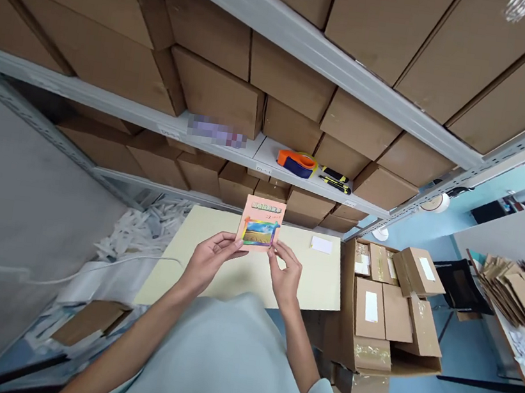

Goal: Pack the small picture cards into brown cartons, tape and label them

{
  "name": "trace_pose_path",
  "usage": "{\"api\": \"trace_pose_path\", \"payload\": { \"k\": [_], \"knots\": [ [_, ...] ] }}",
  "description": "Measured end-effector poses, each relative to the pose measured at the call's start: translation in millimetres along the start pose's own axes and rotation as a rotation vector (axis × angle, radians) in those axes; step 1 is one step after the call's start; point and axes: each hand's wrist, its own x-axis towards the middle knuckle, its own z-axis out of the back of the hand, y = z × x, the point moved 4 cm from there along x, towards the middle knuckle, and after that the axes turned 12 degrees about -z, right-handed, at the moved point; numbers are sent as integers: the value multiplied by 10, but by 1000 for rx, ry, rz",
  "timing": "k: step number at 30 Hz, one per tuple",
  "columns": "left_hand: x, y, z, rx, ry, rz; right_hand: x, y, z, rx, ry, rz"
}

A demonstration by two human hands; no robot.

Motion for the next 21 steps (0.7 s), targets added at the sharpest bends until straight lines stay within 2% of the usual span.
{"api": "trace_pose_path", "payload": {
  "k": [3,5,9,12,13,15,17,19,21],
  "knots": [
    [39,-17,27,24,-24,-40,-11,186,-133,-127,-90,99],
    [11,-9,24,72,-30,-86,-41,294,-276,-133,-89,97],
    [-114,-89,9,290,26,-286,-73,381,-544,-42,-77,-78],
    [-138,-210,65,376,152,-389,-42,393,-594,57,-98,-162],
    [-115,-250,127,381,153,-391,-24,405,-584,82,-94,-160],
    [-34,-319,319,375,54,-347,10,442,-559,131,-28,-144],
    [53,-344,508,311,-29,-233,21,478,-558,191,97,-153],
    [107,-329,600,202,21,-89,5,497,-579,241,197,-182],
    [111,-322,619,125,79,3,-14,486,-612,255,230,-204]
  ]
}}
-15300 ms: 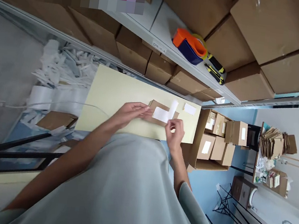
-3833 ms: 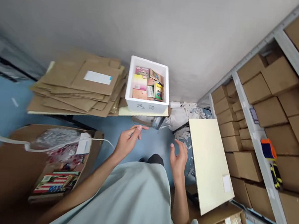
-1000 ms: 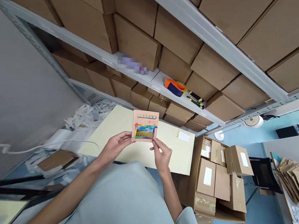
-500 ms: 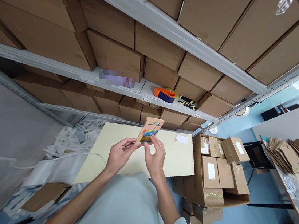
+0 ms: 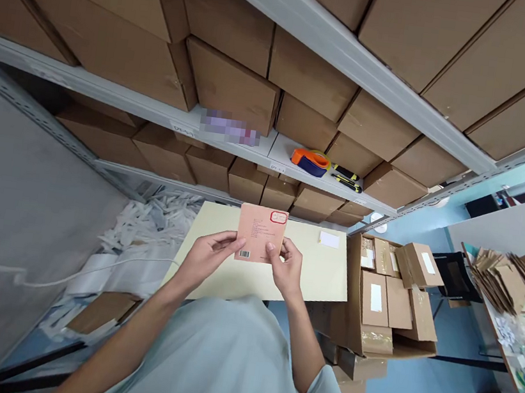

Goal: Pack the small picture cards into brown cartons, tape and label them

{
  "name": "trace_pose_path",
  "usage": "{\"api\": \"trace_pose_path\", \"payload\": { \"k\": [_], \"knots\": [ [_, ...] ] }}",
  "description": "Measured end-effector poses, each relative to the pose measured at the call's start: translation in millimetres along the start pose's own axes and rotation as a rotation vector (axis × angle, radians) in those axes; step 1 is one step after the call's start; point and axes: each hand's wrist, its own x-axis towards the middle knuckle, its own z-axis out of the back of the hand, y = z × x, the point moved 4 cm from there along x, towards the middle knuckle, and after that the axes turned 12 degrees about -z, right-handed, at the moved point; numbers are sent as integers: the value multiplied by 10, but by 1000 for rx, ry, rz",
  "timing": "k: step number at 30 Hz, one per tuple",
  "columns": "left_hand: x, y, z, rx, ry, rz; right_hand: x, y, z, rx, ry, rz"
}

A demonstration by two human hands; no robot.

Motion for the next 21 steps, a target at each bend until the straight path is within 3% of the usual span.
{"api": "trace_pose_path", "payload": {
  "k": [8,14,18,21],
  "knots": [
    [-95,-53,-85,6,-117,-16,133,-137,-4,-59,-4,-14],
    [-81,-48,-132,112,-218,-75,-26,117,148,-211,-301,204],
    [-133,-94,-379,144,-219,-179,-125,101,19,-144,-135,132],
    [-200,-121,-614,148,-186,-229,-134,43,-25,-103,-120,76]
  ]
}}
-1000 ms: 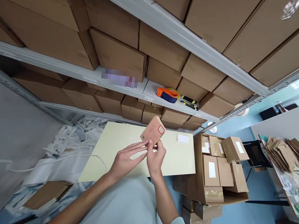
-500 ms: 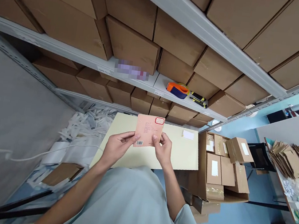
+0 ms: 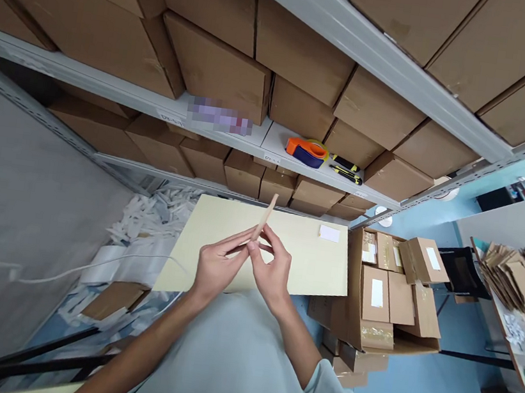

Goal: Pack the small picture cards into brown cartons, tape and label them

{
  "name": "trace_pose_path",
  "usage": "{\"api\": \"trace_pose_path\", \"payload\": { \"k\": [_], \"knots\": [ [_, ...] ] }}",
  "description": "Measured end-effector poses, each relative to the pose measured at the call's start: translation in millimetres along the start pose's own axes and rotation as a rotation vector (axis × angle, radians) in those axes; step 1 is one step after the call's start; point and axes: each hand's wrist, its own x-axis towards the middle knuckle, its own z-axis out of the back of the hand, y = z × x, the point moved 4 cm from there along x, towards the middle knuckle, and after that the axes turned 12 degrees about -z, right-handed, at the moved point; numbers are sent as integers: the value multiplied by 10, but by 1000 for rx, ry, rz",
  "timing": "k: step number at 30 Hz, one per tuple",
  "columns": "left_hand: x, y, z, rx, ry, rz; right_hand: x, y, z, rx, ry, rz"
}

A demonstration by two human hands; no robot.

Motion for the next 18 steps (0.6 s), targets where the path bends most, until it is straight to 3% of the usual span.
{"api": "trace_pose_path", "payload": {
  "k": [5,7,10,15,18],
  "knots": [
    [-8,-10,-141,-39,176,39,175,-72,163,94,16,-98],
    [84,25,-52,-13,159,21,261,-72,269,147,55,-122],
    [244,135,149,41,29,35,323,-45,378,183,157,-155],
    [302,318,153,-114,179,267,310,-56,417,181,235,-195],
    [260,327,93,-159,171,309,353,-130,408,167,222,-184]
  ]
}}
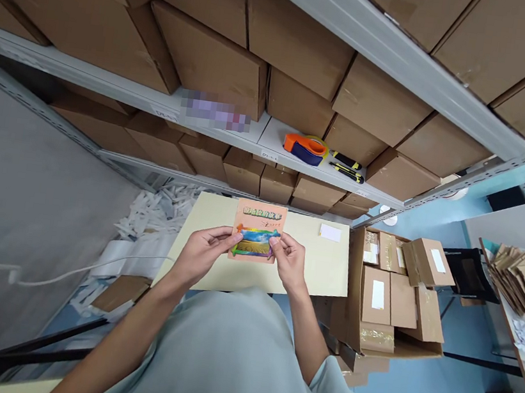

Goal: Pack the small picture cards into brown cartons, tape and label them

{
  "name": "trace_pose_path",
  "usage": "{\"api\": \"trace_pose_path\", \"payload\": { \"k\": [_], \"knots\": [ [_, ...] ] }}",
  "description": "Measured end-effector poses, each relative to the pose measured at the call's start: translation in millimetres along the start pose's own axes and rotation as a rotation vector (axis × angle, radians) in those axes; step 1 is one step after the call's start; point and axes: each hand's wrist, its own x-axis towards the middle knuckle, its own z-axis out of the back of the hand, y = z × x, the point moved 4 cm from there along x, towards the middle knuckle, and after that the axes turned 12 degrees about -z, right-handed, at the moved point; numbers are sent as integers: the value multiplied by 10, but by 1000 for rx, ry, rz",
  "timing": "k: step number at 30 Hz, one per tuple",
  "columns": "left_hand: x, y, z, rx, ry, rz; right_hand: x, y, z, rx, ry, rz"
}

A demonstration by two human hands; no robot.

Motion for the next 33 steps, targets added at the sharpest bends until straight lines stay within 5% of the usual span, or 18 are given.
{"api": "trace_pose_path", "payload": {
  "k": [4,9,13,19,22,27,30,33],
  "knots": [
    [-3,42,-31,-29,-62,-8,87,-39,51,-18,-66,26],
    [19,55,24,79,-196,-99,-69,106,89,-119,-375,143],
    [-63,-3,-113,191,-199,-241,-170,94,-164,-165,-239,106],
    [-199,-31,-368,299,80,-391,-100,-25,-245,-98,-221,65],
    [-129,3,-231,286,121,-352,-32,-57,-112,-74,-220,25],
    [53,54,187,298,-59,-282,-21,-32,-3,-1,-77,-21],
    [58,83,202,263,59,-225,-16,-39,-12,16,-36,-43],
    [-7,56,140,260,55,-243,41,-89,-12,10,-68,-43]
  ]
}}
